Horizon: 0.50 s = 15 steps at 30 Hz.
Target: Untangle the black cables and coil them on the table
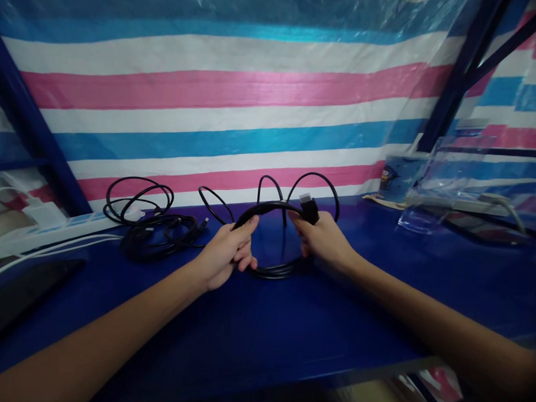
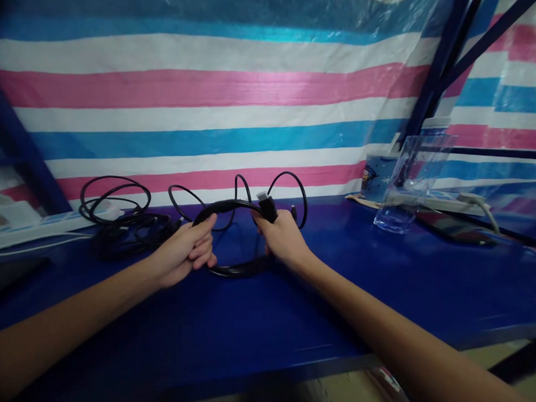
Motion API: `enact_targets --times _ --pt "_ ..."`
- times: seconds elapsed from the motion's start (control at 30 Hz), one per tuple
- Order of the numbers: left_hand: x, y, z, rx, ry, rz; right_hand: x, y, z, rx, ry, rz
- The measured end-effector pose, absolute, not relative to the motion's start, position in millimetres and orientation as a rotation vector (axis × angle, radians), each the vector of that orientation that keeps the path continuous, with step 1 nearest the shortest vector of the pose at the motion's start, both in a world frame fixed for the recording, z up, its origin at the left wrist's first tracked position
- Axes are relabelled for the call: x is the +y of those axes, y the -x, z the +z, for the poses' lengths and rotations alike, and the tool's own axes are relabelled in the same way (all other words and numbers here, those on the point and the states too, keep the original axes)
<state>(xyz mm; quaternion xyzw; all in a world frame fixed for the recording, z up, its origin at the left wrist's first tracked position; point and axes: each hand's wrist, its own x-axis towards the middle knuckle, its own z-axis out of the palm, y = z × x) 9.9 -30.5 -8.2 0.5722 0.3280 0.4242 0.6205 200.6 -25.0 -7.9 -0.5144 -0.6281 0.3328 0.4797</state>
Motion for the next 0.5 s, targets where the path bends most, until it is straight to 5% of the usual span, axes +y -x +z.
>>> enact_targets --times 0.17,0.37,0.5 --pt "-31 -20 -12 0.853 -1.222 0.87 -19 -207 0 -1.784 1.657 1.009" --pt "-6 -40 -15 1.216 -1.758 0.729 -17 -220 -3 -2.213 2.02 0.12" --pt "10 -52 -12 1.485 -2.312 0.631 -7 -240 -1 -2.319 2.004 -0.044"
